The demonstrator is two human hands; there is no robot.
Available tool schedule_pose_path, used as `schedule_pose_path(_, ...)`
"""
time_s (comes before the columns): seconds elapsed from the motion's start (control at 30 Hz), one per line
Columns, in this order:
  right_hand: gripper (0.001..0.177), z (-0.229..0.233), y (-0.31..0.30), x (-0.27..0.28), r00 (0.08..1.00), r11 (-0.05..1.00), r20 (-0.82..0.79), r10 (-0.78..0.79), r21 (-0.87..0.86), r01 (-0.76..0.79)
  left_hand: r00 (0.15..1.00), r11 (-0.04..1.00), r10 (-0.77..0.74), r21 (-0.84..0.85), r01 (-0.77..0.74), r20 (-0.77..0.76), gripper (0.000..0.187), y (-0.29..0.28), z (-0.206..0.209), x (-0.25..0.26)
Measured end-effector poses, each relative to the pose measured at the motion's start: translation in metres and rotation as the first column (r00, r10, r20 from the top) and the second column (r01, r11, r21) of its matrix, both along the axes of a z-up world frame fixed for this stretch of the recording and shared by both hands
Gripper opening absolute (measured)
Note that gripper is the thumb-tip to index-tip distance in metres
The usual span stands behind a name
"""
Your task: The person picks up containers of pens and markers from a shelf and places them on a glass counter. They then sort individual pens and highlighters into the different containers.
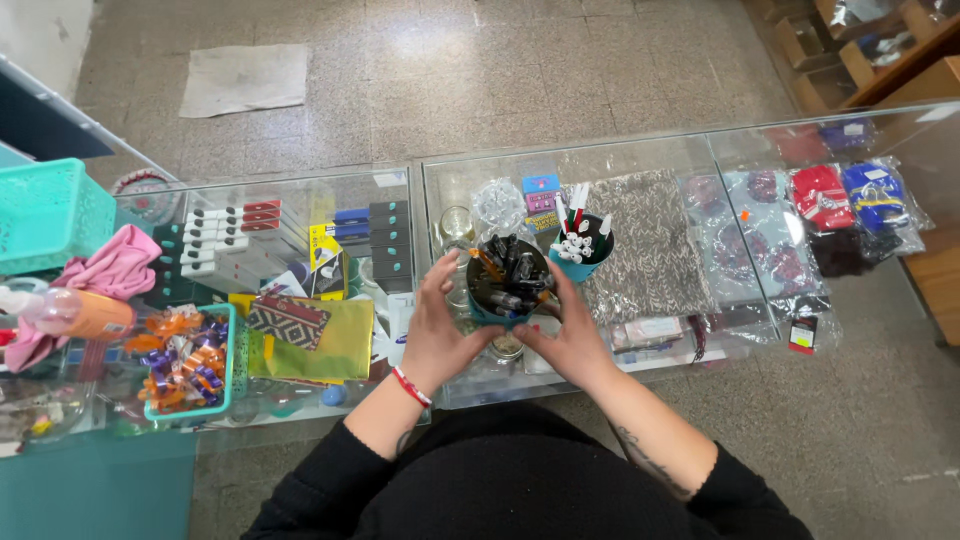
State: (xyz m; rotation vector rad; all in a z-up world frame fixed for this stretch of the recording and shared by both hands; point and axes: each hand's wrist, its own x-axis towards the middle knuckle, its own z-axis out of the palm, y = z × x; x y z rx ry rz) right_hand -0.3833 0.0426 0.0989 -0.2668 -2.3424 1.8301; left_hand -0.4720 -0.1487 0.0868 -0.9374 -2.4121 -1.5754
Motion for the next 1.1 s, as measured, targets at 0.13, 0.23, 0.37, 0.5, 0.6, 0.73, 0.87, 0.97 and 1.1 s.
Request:
schedule_pose_path(0.13,0.099,-0.010,-0.013,-0.005,0.996,0.994,0.029,-0.079,-0.075,0.081,0.988,0.990,-0.043,-0.126,0.062,0.148,0.126,0.006,-0.004,-0.009)
schedule_pose_path(0.23,0.104,-0.022,-0.018,-0.002,0.996,0.991,-0.019,-0.085,-0.107,0.083,0.970,0.990,-0.046,-0.116,0.076,0.240,0.118,0.012,-0.002,-0.012)
schedule_pose_path(0.37,0.101,-0.071,-0.010,0.003,0.998,0.954,-0.011,-0.069,-0.292,0.063,0.998,0.984,-0.050,-0.169,0.058,0.049,0.115,0.006,-0.002,-0.013)
schedule_pose_path(0.5,0.081,-0.065,-0.033,0.005,0.992,0.782,-0.015,-0.126,-0.617,0.090,0.976,0.946,-0.094,-0.322,0.027,-0.195,0.112,-0.004,0.024,-0.013)
schedule_pose_path(0.6,0.048,-0.075,-0.044,0.000,0.985,0.616,-0.057,-0.163,-0.785,0.057,0.956,0.878,-0.126,-0.479,-0.016,-0.264,0.116,-0.011,0.035,-0.015)
schedule_pose_path(0.73,0.030,-0.134,-0.042,-0.011,0.976,0.430,-0.077,-0.203,-0.903,0.018,0.953,0.809,-0.167,-0.588,-0.015,-0.254,0.117,-0.019,0.052,-0.015)
schedule_pose_path(0.87,0.019,-0.077,-0.061,-0.009,0.970,0.246,0.063,-0.233,-0.962,0.122,0.971,0.658,-0.226,-0.723,0.211,0.079,0.112,-0.024,0.081,-0.016)
schedule_pose_path(0.97,0.023,-0.032,-0.072,-0.009,0.951,0.123,0.190,-0.245,-0.967,0.225,0.925,0.594,-0.230,-0.710,0.379,0.301,0.110,-0.025,0.103,-0.024)
schedule_pose_path(1.1,0.028,-0.010,-0.080,-0.012,0.925,0.030,0.249,-0.286,-0.963,0.269,0.839,0.575,-0.217,-0.629,0.523,0.500,0.108,-0.025,0.088,-0.041)
